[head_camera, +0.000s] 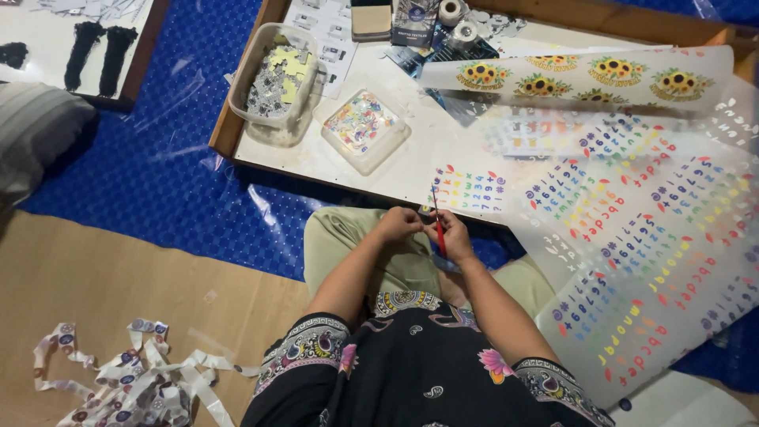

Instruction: Cutting individual stickers or strips from a large printed sheet using scissors while sitting on the floor.

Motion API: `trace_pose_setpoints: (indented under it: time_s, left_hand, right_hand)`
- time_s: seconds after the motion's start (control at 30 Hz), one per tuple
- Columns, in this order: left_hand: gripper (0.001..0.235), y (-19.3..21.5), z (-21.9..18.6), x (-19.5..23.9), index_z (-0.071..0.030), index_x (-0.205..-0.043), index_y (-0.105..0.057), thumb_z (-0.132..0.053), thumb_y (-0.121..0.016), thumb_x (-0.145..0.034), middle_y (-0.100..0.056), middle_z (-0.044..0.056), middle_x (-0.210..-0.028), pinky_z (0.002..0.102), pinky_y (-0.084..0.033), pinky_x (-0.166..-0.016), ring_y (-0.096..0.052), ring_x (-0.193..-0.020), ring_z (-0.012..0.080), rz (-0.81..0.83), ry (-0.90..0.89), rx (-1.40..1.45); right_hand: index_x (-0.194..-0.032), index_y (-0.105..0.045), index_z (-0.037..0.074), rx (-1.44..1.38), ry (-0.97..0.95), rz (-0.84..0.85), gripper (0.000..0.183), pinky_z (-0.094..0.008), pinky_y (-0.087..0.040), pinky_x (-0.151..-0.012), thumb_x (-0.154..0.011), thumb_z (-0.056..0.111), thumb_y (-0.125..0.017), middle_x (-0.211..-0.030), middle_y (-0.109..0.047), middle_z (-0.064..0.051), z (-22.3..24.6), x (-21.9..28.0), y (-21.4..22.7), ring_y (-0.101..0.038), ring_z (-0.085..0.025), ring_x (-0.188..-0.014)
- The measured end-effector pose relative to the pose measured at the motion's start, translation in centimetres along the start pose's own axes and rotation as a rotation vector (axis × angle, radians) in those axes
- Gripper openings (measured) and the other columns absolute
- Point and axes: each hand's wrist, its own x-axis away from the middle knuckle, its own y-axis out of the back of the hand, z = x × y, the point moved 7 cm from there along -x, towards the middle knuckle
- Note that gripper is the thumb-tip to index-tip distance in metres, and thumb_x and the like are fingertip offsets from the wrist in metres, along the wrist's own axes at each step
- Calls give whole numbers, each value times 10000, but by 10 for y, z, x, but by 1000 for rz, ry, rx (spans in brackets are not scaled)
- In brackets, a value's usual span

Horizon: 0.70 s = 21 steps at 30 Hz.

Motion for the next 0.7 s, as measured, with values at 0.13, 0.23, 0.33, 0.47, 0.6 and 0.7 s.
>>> trace_pose_setpoints:
  time_s: [0.13, 0.23, 0.33, 0.47, 0.6, 0.7]
  left_hand:
    - [242, 9, -12, 9, -87, -981, -795, -303, -754, -880, -760, 157, -897, 439, -548, -850, -716, -937, 320, -35, 11, 119]
    - [252, 9, 3, 0, -124, -998, -797, -350, -755, -895, -768, 83, -882, 396, -548, -841, -723, -918, 238, -85, 34, 238]
    - [318, 7, 7, -3, -90, -1016, -791, -374, -774, -875, -771, 119, -891, 416, -548, -855, -723, -947, 267, -69, 36, 225]
    - [267, 8, 7, -1, -124, -985, -798, -358, -795, -855, -768, 99, -885, 411, -547, -852, -718, -939, 254, -69, 42, 268]
    - [272, 12, -2, 5, -95, -1002, -793, -320, -805, -851, -764, 129, -905, 420, -539, -860, -712, -948, 280, -54, 42, 280]
    - [253, 14, -21, 16, -98, -982, -807, -296, -821, -826, -770, 153, -907, 433, -545, -851, -721, -956, 306, -35, 13, 219]
  right_hand:
    - [-1157, -676, 116, -39, 1, -4, 420, -317, -573, -761, -787, 91, -873, -749, -753, -84, 2, -1, -2, -684, -124, -700]
    - [-1158, -656, 95, -66, 5, -34, 434, -295, -568, -736, -785, 99, -879, -747, -751, -87, 9, 0, -1, -671, -115, -673]
    - [-1158, -643, 90, -73, 17, -65, 390, -296, -571, -708, -821, 100, -839, -758, -755, -99, 20, 1, 3, -665, -117, -637]
    - [-1188, -635, 80, -122, 53, -65, 435, -299, -583, -740, -814, 92, -857, -779, -759, -120, 4, -2, 4, -702, -128, -717]
    - [-1200, -631, 63, -111, 83, -41, 441, -320, -589, -756, -813, 70, -844, -797, -764, -141, 1, -4, 2, -712, -141, -741]
    - [-1186, -630, 52, -111, 74, -54, 427, -314, -591, -759, -823, 77, -854, -774, -759, -132, 8, -1, -2, -715, -137, -732]
